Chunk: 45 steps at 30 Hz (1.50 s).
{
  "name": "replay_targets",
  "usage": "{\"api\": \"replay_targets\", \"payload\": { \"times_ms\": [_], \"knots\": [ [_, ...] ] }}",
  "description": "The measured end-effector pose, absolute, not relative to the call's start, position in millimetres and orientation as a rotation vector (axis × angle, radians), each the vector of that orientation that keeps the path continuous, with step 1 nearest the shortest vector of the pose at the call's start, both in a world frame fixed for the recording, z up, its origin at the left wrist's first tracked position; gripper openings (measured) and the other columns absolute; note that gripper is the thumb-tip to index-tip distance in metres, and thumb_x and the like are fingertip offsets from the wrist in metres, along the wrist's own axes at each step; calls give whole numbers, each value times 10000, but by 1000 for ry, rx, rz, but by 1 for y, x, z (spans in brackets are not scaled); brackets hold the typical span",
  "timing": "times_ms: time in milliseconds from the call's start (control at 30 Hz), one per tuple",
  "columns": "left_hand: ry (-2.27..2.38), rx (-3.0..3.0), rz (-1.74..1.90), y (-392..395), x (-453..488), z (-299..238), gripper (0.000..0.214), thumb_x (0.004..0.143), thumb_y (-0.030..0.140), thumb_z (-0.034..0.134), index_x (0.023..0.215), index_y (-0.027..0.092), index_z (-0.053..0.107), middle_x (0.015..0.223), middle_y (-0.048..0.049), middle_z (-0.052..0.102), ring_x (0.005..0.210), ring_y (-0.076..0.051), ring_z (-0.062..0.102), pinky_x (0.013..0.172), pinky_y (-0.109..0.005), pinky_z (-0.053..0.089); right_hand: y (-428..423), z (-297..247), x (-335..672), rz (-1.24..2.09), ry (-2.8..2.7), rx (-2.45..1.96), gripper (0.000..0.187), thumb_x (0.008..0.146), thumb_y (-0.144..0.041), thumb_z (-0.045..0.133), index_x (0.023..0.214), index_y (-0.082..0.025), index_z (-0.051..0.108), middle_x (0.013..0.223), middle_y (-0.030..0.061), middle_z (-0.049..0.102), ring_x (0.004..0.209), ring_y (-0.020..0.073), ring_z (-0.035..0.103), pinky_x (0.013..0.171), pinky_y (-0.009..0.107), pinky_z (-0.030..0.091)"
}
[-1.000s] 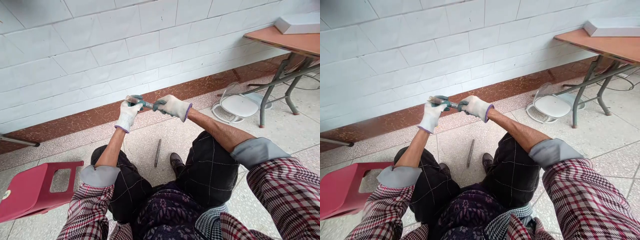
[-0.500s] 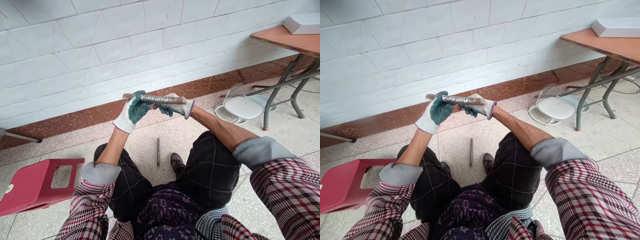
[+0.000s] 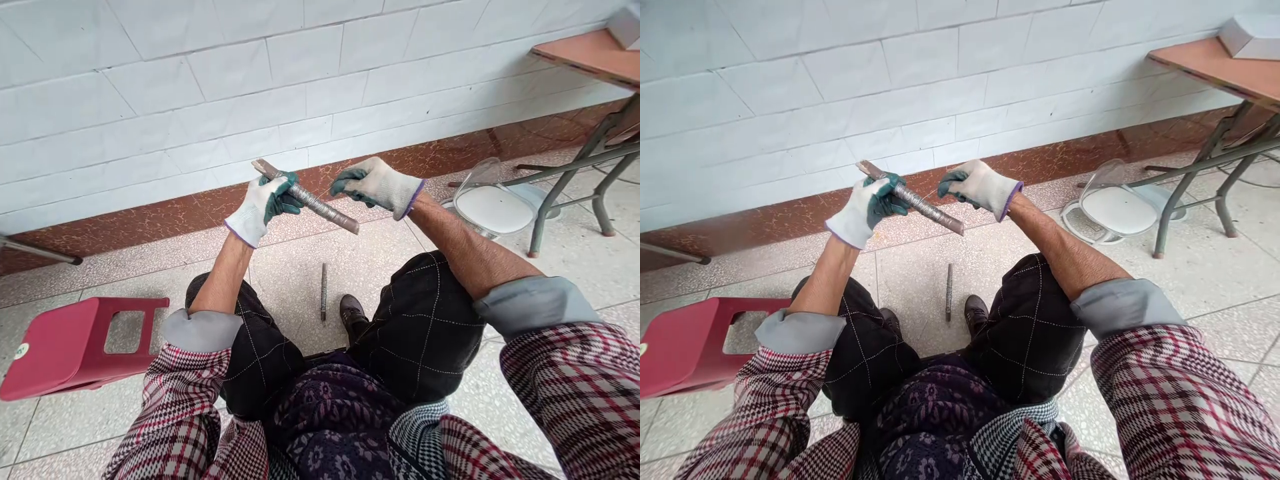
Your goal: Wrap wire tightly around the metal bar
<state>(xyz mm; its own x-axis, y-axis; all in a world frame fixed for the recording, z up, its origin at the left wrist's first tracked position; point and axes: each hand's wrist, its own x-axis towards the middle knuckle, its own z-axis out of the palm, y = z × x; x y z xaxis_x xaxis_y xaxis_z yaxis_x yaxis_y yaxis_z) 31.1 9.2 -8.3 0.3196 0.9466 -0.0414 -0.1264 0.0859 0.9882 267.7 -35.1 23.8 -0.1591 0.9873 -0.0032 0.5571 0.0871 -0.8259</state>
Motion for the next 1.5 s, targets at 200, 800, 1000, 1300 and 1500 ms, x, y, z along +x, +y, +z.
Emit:
{"api": "replay_targets", "payload": {
  "times_ms": [200, 800, 1000, 1300, 1500],
  "knots": [
    [631, 927, 1062, 14, 31, -11, 156, 982, 276, 561, 1044, 181, 669, 827, -27, 724, 729, -162, 742, 747, -298, 638, -33, 8, 257, 1196, -1767, -1337, 166, 939, -285, 645, 938, -152, 744, 678, 23, 618, 534, 121, 527, 452, 251, 438],
    [632, 871, 1284, 30, 41, -12, 276, 1015, 229, 554, 1279, 220, 632, 947, -33, 767, 978, -178, 752, 915, -312, 611, -80, 47, 255, -395, -1977, -1436, 303, 1036, -277, 532, 1267, -210, 716, 1218, 126, 719, 1142, 313, 643, 957, 471, 507],
    [557, 1100, 1213, 10, 43, -5, 317, 951, 250, 629, 1253, 156, 617, 1168, -108, 734, 1108, -224, 715, 974, -399, 593, -51, 44, 240, -286, -2357, -1780, 369, 963, -265, 611, 1318, -165, 631, 1140, 163, 720, 1034, 341, 668, 872, 504, 500],
    [847, 1370, 782, -6, 72, -30, 402, 873, 144, 673, 1275, 159, 694, 931, -98, 753, 704, -191, 705, 611, -329, 549, -31, 16, 262, 93, -2158, -1798, 281, 912, -338, 631, 1169, -223, 646, 909, 56, 703, 798, 226, 645, 705, 358, 455],
    [1083, 1417, 936, -4, 75, -34, 202, 879, 118, 648, 1052, 157, 744, 837, -71, 715, 529, -120, 581, 481, -276, 434, -15, 1, 288, 196, -1974, -1859, 254, 844, -355, 665, 1054, -213, 639, 795, 28, 632, 693, 198, 576, 639, 346, 441]
  ]
}}
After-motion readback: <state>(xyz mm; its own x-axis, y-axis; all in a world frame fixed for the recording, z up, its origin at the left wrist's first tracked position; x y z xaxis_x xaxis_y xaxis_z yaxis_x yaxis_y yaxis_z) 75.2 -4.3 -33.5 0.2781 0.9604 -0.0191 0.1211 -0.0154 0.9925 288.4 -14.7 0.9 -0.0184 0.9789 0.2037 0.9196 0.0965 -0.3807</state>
